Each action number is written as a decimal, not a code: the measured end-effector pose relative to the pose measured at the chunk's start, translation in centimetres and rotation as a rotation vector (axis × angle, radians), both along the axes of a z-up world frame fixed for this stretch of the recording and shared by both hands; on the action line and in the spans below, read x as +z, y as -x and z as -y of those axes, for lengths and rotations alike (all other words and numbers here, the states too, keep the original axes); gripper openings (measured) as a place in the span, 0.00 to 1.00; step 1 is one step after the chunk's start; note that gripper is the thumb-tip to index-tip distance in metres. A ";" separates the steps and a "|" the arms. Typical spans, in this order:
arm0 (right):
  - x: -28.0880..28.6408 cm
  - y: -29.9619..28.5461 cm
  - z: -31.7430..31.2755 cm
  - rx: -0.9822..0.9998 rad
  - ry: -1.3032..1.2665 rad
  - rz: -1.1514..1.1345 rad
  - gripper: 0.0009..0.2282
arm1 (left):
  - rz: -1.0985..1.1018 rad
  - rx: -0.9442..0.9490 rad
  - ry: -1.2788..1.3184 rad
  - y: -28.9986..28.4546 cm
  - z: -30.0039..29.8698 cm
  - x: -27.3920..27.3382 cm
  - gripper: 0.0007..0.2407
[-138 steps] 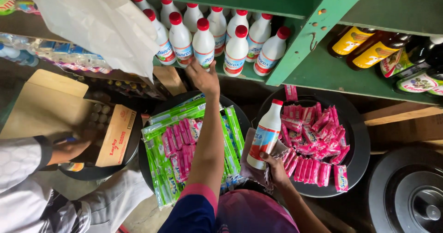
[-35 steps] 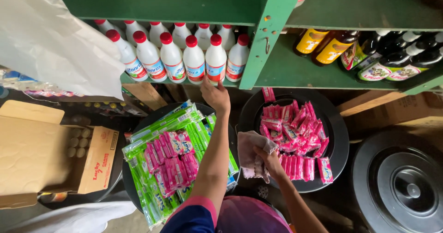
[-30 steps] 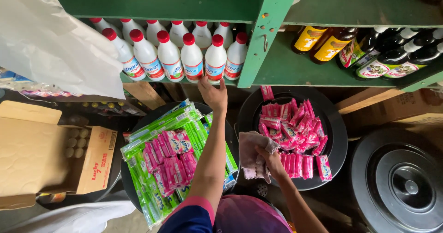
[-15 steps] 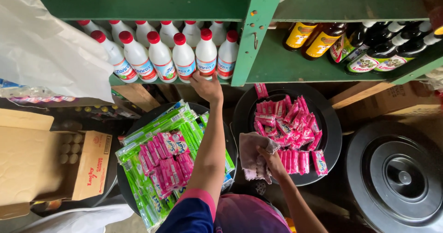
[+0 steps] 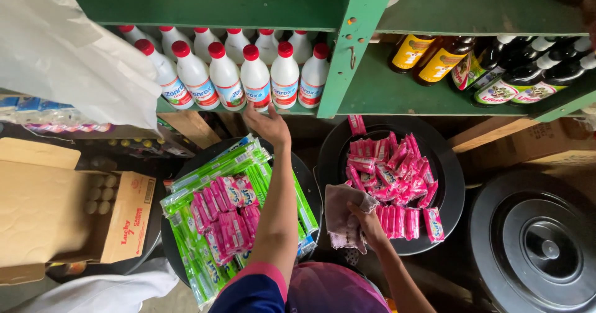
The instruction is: Wiping down detergent bottles with a cloth and organizing sachets on shelves.
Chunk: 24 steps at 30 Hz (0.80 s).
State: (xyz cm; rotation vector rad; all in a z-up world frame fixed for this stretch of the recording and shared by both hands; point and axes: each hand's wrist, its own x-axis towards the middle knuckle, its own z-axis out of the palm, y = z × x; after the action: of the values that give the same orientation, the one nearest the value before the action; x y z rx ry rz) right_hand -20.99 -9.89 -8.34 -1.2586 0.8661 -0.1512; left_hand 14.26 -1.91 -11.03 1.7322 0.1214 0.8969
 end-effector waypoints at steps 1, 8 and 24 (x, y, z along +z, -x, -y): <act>-0.1 0.1 -0.1 -0.002 -0.002 0.002 0.19 | 0.021 0.044 -0.045 -0.6 -0.6 -0.5 0.23; -4.3 0.6 1.2 -0.014 -0.070 0.020 0.22 | 0.136 0.097 -0.158 -1.8 -1.8 -0.4 0.31; -0.8 7.2 2.2 -0.462 -0.574 0.166 0.16 | -0.259 -0.504 -0.222 11.3 -8.4 0.3 0.16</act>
State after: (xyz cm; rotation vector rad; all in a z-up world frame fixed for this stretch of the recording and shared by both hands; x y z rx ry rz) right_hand -28.15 -12.10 -9.19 -0.4933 0.9575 -0.3426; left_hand 3.01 6.51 -10.69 1.9562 -0.2455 0.3230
